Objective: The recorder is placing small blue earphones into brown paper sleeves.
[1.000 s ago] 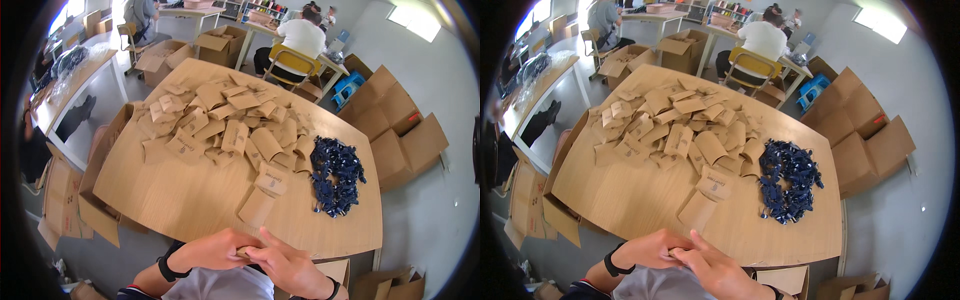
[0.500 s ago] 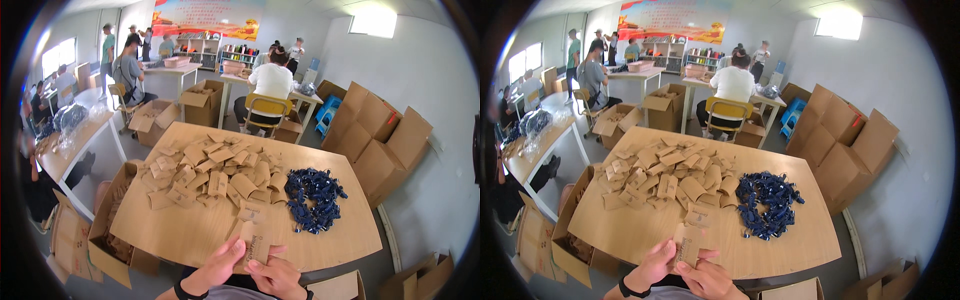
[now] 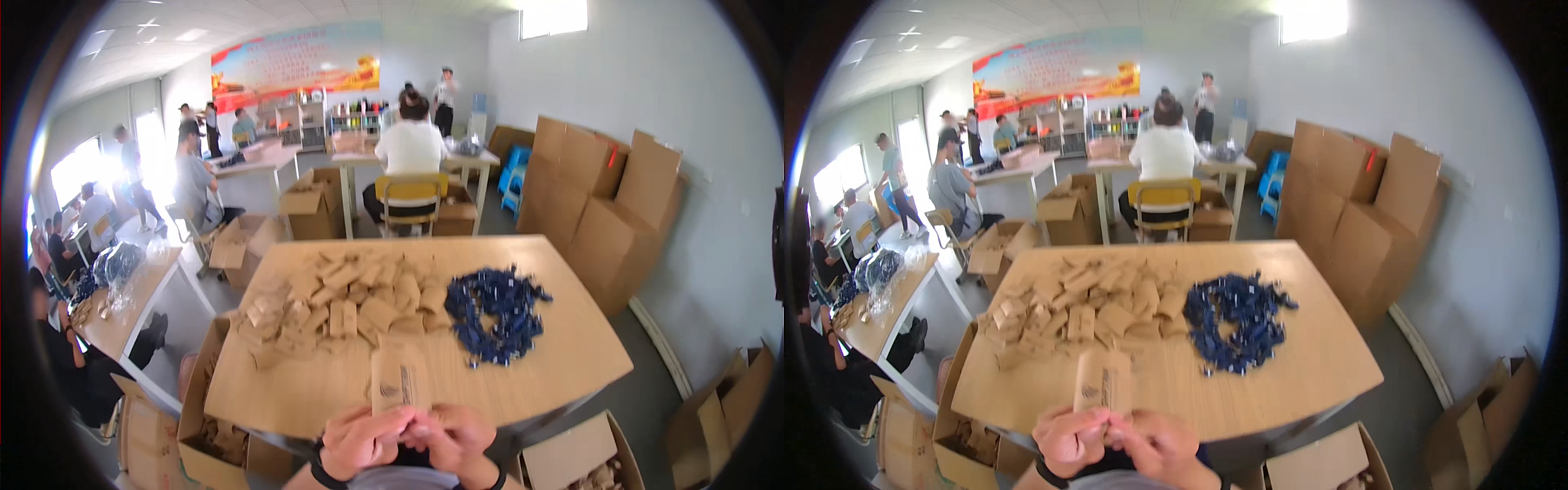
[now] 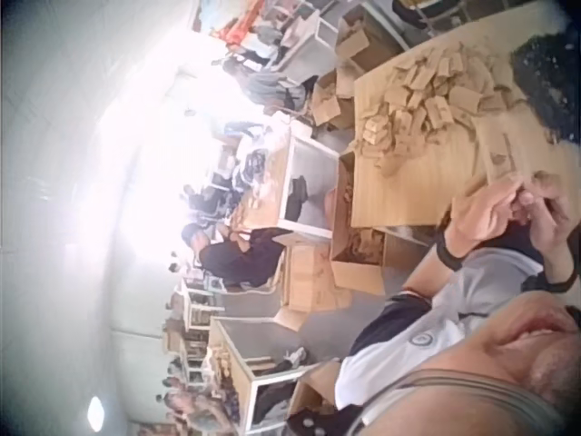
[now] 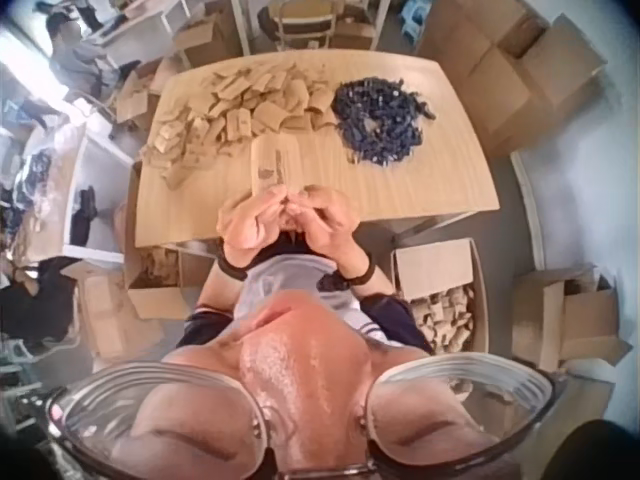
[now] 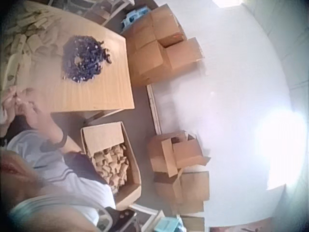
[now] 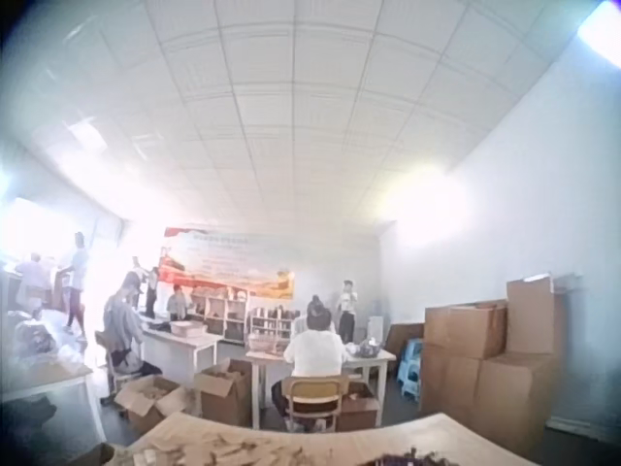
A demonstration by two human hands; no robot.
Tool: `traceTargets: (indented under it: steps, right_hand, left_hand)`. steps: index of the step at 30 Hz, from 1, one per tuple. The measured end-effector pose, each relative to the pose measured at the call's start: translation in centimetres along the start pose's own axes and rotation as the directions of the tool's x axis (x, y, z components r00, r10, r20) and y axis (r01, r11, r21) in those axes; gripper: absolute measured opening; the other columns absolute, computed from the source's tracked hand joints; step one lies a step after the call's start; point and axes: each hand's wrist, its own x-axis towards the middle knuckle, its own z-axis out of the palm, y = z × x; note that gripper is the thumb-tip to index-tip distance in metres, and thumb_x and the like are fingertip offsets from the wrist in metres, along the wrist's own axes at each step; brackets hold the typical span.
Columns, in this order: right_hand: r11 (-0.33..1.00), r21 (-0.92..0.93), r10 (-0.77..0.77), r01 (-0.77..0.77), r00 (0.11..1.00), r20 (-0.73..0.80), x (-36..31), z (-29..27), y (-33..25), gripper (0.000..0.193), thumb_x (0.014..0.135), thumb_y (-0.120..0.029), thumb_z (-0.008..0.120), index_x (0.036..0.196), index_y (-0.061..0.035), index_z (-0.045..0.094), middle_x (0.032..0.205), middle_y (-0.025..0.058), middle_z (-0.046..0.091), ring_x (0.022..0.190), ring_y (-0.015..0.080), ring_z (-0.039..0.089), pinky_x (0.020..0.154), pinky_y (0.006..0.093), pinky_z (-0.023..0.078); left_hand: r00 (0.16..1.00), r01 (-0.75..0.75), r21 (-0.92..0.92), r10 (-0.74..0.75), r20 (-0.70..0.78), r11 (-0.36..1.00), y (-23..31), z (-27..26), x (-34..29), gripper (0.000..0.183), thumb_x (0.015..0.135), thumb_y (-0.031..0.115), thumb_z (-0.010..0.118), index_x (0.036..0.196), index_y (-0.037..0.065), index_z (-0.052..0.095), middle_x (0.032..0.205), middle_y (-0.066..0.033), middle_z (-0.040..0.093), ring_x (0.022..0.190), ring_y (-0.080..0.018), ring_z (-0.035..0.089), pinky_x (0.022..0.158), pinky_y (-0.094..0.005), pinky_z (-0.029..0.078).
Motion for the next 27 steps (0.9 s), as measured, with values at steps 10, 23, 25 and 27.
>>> traceTargets:
  steps: [10,23,25,27]
  right_hand:
    - [0.612,0.557,0.370,-0.561,0.826,0.425,3.9,-2.0,-2.1,0.068,0.091,-0.019,0.062,0.147,-0.0037,0.027,0.123,0.0085,0.049,0.103,0.0137,0.047,0.095,0.0294,0.037]
    - [0.632,0.424,0.479,-0.649,0.757,0.444,2.1,-1.8,-2.1,0.021,0.088,-0.009,0.070,0.106,-0.0018,0.064,0.084,0.0030,0.064,0.067,0.0040,0.054,0.055,0.0203,0.041]
    - [0.710,0.381,0.455,-0.592,0.799,0.394,2.6,-1.4,-2.8,0.023,0.087,-0.009,0.071,0.107,-0.0004,0.063,0.087,0.0040,0.065,0.073,0.0059,0.056,0.061,0.0218,0.044]
    - [0.781,0.329,0.422,-0.531,0.837,0.348,2.8,-1.2,-3.0,0.025,0.086,-0.008,0.071,0.108,0.0009,0.062,0.090,0.0051,0.065,0.078,0.0079,0.058,0.068,0.0234,0.047]
  left_hand:
    - [0.806,-0.497,0.001,0.461,0.372,0.868,-0.8,-0.5,5.0,0.003,0.079,0.017,0.068,0.076,0.015,0.066,0.068,0.0054,0.057,0.062,-0.0130,0.053,0.054,-0.0262,0.039]
    - [0.887,0.005,-0.079,0.032,0.461,0.997,-1.5,-2.4,6.3,0.027,0.085,0.035,0.067,0.088,0.010,0.076,0.119,-0.0154,0.061,0.109,-0.0311,0.049,0.097,-0.0455,0.033]
    - [0.859,-0.008,-0.069,0.042,0.511,0.998,-1.8,-2.6,6.5,0.027,0.086,0.034,0.065,0.083,0.009,0.075,0.120,-0.0164,0.061,0.112,-0.0319,0.048,0.099,-0.0462,0.032]
    - [0.813,0.021,-0.190,0.094,0.574,0.981,-2.1,-2.3,6.8,0.030,0.088,0.032,0.063,0.075,0.006,0.070,0.121,-0.0178,0.062,0.114,-0.0325,0.046,0.100,-0.0465,0.031]
